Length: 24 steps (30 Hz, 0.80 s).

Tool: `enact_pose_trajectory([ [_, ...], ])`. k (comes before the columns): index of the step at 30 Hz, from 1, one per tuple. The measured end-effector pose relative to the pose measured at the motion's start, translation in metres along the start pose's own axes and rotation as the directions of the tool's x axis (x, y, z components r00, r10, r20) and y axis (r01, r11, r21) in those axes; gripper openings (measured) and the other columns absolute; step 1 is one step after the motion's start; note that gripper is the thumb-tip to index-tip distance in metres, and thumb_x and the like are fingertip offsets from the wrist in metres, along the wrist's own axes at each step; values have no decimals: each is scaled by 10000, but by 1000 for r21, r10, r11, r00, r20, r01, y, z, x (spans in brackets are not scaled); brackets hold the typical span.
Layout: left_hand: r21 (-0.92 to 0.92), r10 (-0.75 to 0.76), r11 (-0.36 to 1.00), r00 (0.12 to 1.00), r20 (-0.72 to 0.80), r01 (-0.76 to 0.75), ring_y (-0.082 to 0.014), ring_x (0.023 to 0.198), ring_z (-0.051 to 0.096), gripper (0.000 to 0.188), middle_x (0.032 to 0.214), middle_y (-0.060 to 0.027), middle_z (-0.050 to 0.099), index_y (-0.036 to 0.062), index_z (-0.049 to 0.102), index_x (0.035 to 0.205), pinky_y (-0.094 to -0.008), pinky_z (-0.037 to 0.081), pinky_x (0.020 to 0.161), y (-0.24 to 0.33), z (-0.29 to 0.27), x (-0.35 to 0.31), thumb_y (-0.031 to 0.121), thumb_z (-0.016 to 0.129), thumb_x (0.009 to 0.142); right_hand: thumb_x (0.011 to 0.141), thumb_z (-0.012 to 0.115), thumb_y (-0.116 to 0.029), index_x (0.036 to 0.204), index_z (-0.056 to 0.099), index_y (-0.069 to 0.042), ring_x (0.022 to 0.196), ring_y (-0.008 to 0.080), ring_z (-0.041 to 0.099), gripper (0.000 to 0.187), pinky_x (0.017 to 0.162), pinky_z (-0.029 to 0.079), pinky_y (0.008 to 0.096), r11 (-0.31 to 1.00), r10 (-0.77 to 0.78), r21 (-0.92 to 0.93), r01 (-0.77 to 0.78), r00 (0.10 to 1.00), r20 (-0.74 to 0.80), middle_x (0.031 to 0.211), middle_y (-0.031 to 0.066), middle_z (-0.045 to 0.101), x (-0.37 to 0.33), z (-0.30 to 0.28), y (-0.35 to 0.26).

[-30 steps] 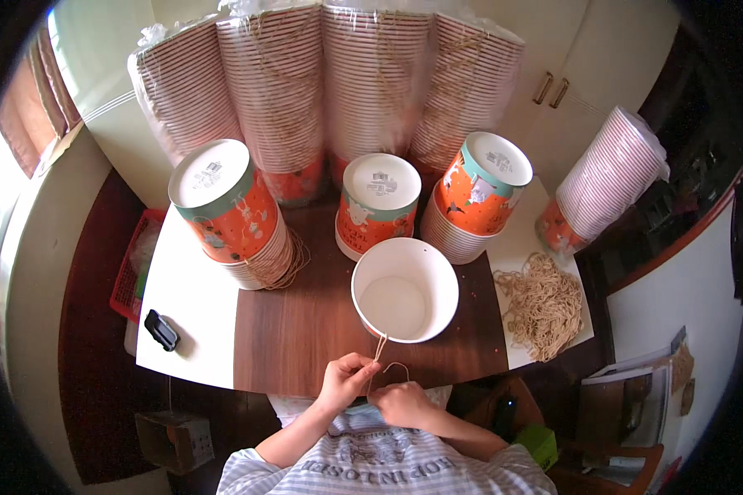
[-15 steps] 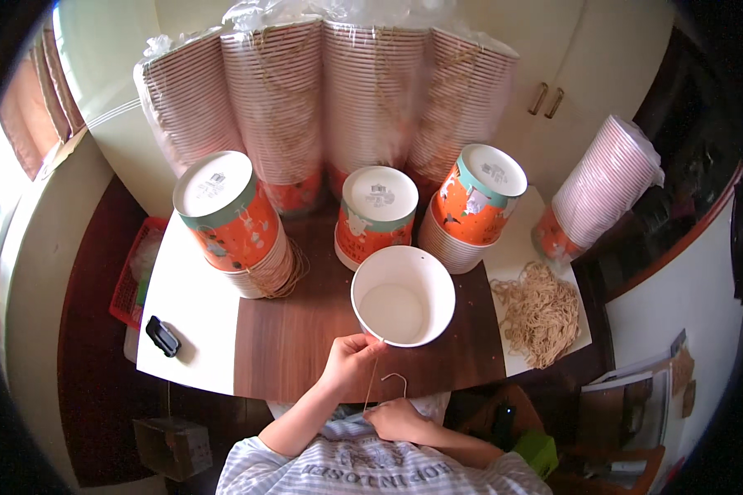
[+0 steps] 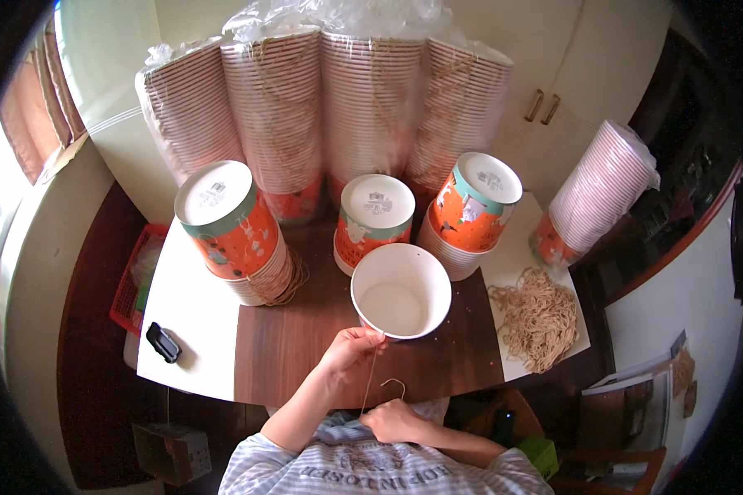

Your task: Applying rubber bands to stacks of paper cups and organizing them on a table.

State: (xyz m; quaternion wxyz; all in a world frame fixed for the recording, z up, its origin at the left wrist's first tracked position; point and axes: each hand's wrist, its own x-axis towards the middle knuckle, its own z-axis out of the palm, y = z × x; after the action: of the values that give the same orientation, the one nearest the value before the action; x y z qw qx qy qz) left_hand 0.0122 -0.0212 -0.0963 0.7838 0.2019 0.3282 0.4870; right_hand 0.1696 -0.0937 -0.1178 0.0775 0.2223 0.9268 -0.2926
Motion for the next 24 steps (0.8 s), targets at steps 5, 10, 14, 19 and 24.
enact_pose_trajectory([
  [5, 169, 118, 980, 991, -56, -107, -82, 662, 543, 94, 743, -22, 614, 30, 627, 791, -216, 434, 636, 0, 4, 2, 122, 620, 805, 709, 474, -128, 744, 583, -61, 677, 310, 622, 133, 594, 486, 429, 1000, 14, -14, -16, 993, -113, 680, 145, 618, -2, 0, -2],
  [10, 260, 254, 939, 963, -84, -225, -65, 654, 520, 141, 721, -10, 591, 18, 605, 794, -198, 416, 616, 0, 9, 0, 156, 607, 825, 739, 468, -158, 733, 577, -67, 623, 297, 622, 142, 547, 491, 417, 995, 38, -83, -54, 982, -184, 656, 136, 615, 1, 14, -5],
  [14, 410, 293, 886, 947, -130, -217, -44, 657, 489, 149, 693, 13, 562, 24, 591, 796, -179, 392, 594, 5, 3, -1, 166, 590, 841, 800, 474, -241, 722, 573, -67, 569, 296, 614, 215, 512, 492, 413, 997, 9, -75, -20, 990, -140, 637, 127, 611, -3, 13, -10],
  [19, 838, 704, 327, 704, 92, -436, -157, 754, 523, 157, 866, -55, 569, 38, 567, 948, -265, 440, 682, 33, -3, 0, 30, 555, 792, 814, 484, -343, 797, 612, -96, 704, 329, 614, 278, 635, 485, 460, 995, 91, 40, -95, 992, 88, 738, 142, 626, -30, -9, 4],
  [24, 742, 509, -641, 615, 602, -197, -246, 968, 475, 374, 1108, -43, 531, 148, 597, 1018, -363, 424, 831, 76, 15, 3, 49, 593, 658, 808, 487, -367, 819, 614, -116, 743, 329, 597, 282, 626, 467, 443, 986, 145, 34, -166, 931, 335, 776, 145, 620, -58, -30, 18],
])
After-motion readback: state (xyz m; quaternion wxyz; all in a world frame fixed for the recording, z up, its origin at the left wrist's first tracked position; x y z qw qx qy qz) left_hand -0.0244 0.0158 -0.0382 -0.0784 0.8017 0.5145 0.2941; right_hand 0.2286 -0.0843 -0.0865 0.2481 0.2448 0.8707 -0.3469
